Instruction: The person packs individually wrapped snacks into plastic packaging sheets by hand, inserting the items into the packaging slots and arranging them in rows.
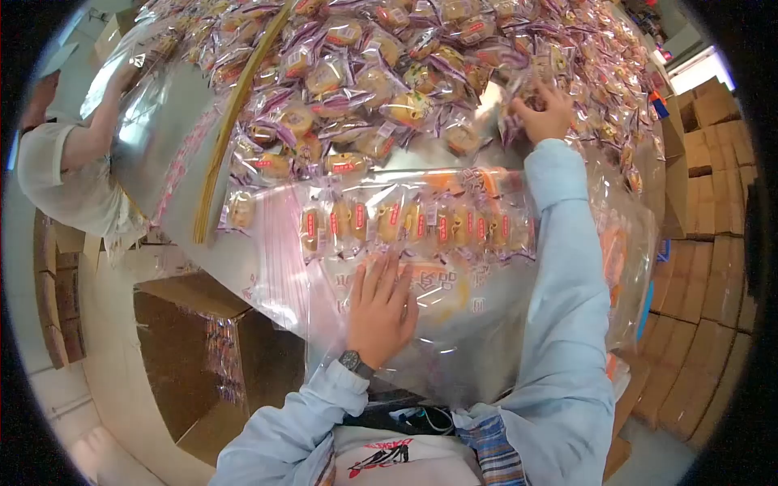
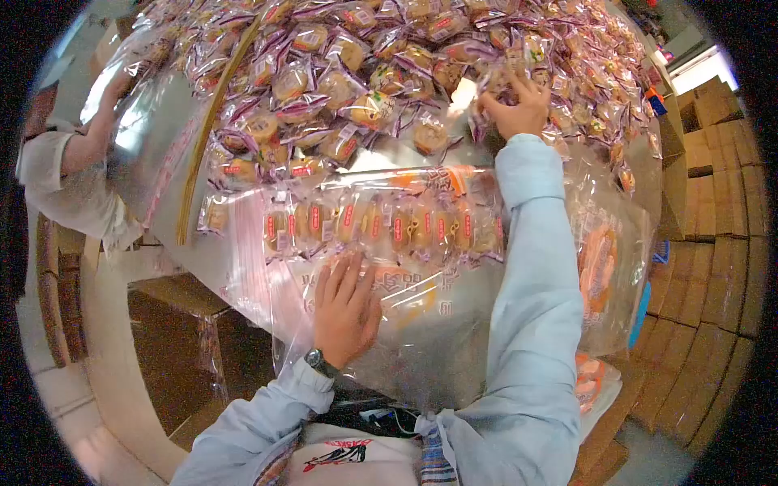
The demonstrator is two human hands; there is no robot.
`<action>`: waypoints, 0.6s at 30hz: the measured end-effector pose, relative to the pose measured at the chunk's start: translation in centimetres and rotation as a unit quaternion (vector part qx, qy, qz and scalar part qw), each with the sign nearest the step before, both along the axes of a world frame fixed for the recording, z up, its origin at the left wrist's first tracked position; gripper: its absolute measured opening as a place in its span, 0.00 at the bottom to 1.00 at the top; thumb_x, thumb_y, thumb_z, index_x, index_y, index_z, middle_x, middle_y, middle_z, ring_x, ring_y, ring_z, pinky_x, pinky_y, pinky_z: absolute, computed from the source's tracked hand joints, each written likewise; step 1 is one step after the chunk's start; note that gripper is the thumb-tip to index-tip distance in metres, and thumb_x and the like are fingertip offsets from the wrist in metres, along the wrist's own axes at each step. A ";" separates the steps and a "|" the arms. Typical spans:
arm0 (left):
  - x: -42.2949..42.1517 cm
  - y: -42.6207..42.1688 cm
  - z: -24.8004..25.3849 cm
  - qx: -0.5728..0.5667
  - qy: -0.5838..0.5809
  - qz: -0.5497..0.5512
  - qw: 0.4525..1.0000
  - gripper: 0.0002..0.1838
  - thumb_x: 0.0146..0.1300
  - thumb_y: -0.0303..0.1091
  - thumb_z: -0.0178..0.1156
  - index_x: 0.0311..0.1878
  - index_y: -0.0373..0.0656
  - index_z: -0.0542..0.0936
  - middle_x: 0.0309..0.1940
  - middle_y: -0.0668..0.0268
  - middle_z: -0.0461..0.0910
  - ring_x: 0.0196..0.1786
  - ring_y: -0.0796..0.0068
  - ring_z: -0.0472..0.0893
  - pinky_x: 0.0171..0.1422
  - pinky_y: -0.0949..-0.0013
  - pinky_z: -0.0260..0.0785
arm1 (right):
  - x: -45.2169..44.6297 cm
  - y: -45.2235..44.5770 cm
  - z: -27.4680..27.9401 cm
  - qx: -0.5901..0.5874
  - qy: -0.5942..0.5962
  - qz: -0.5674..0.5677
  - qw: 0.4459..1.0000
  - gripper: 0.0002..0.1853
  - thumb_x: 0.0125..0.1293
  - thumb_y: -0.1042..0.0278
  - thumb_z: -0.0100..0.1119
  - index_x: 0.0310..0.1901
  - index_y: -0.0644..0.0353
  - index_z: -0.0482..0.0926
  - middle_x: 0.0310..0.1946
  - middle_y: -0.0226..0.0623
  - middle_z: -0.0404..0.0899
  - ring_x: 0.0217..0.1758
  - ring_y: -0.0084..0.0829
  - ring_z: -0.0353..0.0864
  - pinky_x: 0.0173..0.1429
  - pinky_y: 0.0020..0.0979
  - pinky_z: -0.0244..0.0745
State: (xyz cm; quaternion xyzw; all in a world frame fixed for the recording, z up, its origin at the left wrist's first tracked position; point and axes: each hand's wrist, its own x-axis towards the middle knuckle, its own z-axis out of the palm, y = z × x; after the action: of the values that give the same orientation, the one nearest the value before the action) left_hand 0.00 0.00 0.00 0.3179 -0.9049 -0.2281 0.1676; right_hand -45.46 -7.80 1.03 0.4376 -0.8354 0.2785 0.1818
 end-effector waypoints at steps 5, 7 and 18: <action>0.2 -0.2 0.6 -0.013 0.007 0.001 1.000 0.31 0.63 0.33 0.64 0.71 0.37 0.76 0.76 0.49 0.70 0.79 0.46 0.66 0.84 0.41 0.51 | -2.9 1.2 -1.0 -0.256 -0.196 0.078 0.943 0.31 0.56 0.59 0.82 0.61 0.60 0.86 0.50 0.44 0.86 0.61 0.37 0.80 0.64 0.38 0.78; -0.1 -0.2 0.7 -0.015 0.014 0.004 1.000 0.31 0.63 0.32 0.64 0.70 0.38 0.76 0.76 0.50 0.70 0.78 0.46 0.66 0.84 0.41 0.51 | -5.0 1.7 1.7 -0.296 -0.244 0.107 0.917 0.30 0.58 0.65 0.81 0.60 0.70 0.84 0.51 0.42 0.86 0.52 0.32 0.84 0.57 0.32 0.80; 0.6 -0.2 0.8 0.025 0.064 -0.017 0.997 0.27 0.67 0.36 0.63 0.69 0.40 0.79 0.78 0.47 0.66 0.80 0.44 0.63 0.85 0.38 0.49 | 0.2 9.3 5.4 -0.437 -0.449 0.100 0.773 0.18 0.72 0.61 0.68 0.57 0.65 0.85 0.54 0.37 0.85 0.51 0.30 0.86 0.54 0.30 0.84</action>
State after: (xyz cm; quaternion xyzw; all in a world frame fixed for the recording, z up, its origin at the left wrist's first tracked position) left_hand 0.57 -0.17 0.80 0.2911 -0.8915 -0.2736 0.2136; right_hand -45.30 1.46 6.45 0.2172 -0.5620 0.7949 -0.0717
